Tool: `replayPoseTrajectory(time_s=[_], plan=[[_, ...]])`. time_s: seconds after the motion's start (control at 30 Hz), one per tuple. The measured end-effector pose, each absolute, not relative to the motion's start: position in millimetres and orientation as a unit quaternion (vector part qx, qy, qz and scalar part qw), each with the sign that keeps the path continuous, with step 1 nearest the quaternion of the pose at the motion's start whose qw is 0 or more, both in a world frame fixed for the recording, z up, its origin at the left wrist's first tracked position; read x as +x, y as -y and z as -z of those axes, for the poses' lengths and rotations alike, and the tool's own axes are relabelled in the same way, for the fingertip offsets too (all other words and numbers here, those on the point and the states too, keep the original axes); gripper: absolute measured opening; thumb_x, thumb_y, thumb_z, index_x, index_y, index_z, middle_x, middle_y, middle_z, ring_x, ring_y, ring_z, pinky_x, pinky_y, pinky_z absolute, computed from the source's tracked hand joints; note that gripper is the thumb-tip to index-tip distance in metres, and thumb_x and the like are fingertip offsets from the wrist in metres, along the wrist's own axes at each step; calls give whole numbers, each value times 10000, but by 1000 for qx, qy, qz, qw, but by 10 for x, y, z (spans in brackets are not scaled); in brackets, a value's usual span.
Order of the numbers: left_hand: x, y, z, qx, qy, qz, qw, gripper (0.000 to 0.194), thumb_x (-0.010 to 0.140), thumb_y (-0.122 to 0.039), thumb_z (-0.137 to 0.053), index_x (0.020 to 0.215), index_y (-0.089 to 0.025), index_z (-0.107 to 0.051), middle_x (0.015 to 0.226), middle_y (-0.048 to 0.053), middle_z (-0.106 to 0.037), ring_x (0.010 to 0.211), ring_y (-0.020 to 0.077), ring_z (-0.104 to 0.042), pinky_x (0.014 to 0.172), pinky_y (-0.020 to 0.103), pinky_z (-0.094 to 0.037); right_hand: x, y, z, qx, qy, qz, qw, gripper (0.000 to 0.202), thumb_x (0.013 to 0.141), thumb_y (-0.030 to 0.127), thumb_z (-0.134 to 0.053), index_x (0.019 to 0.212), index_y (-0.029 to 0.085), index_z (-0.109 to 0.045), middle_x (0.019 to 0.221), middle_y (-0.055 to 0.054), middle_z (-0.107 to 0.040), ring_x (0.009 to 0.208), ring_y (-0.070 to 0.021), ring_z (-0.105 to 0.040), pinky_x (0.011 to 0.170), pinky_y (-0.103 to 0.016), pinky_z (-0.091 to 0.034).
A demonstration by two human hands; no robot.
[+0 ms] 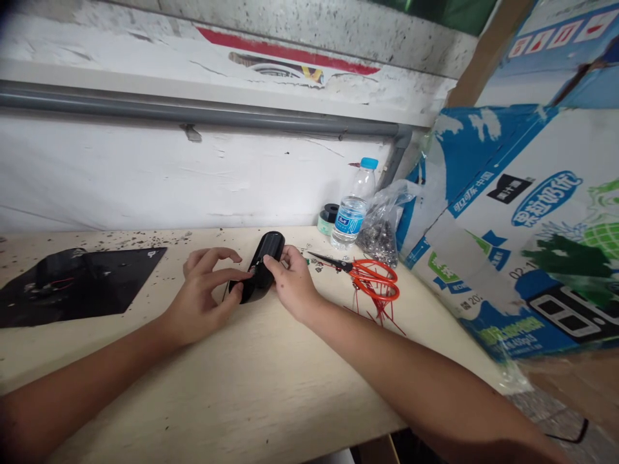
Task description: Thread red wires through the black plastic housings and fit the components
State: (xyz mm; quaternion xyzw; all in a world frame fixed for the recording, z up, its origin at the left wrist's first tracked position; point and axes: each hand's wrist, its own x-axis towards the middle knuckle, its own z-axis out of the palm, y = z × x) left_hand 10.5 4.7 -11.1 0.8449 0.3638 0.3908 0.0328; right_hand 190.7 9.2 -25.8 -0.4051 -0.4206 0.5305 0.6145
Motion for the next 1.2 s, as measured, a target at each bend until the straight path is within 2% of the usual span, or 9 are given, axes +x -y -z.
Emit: replayPoseTrajectory(time_s=[0.13,0.33,0.4,0.53,0.6,0.83,1.0,1.2], plan=[[108,-6,98,868,-349,-350,-42,210,829,-218,-580,917,-256,-767,1211,106,-597,1137,365,-442,884,532,-321,1893,-81,238,-390,408,-548,617,357,689,413,-802,869,239,-548,829,18,-607,782,-186,-622,673,-318,-520],[99,-11,93,886,-331,-323,-36,216,869,-235,-542,933,-253,-748,1219,105,-587,1114,349,-448,859,510,-322,1884,-58,198,-381,390,-572,612,345,678,372,-815,845,231,-548,795,33,-574,751,-170,-613,625,-288,-507],[94,-13,93,880,-339,-331,-20,232,880,-242,-529,995,-254,-731,1218,110,-580,1113,341,-442,865,504,-329,1888,-53,193,-389,386,-569,613,340,678,371,-814,812,229,-536,761,43,-549,708,-151,-573,595,-267,-485],[85,-27,101,858,-373,-352,5,368,907,-251,-494,1236,-280,-657,1272,116,-542,1148,339,-412,908,519,-331,1896,-47,185,-399,389,-568,605,338,670,380,-811,789,225,-535,740,42,-536,679,-143,-527,573,-262,-467],[81,-38,113,860,-373,-348,0,400,911,-255,-496,1276,-309,-649,1303,107,-530,1162,345,-403,908,522,-328,1898,-45,180,-404,390,-568,602,330,667,382,-807,788,226,-543,734,43,-531,673,-143,-526,570,-262,-463],[82,-37,125,862,-359,-356,-43,390,890,-239,-532,1234,-315,-698,1286,105,-564,1139,349,-425,873,514,-321,1894,-42,174,-399,382,-577,602,327,664,375,-816,781,226,-550,696,53,-517,648,-137,-522,568,-266,-474],[104,-18,89,860,-359,-362,-27,318,898,-242,-533,1123,-280,-755,1266,110,-582,1160,358,-419,881,527,-322,1905,-38,175,-379,413,-580,591,317,695,401,-814,821,209,-595,711,35,-561,620,-131,-521,520,-256,-473],[111,-23,87,859,-359,-364,-3,274,911,-264,-540,1042,-252,-781,1260,107,-590,1181,356,-426,924,543,-324,1926,-43,202,-359,439,-569,595,252,720,354,-813,814,204,-633,757,22,-588,674,-128,-546,574,-245,-469]])
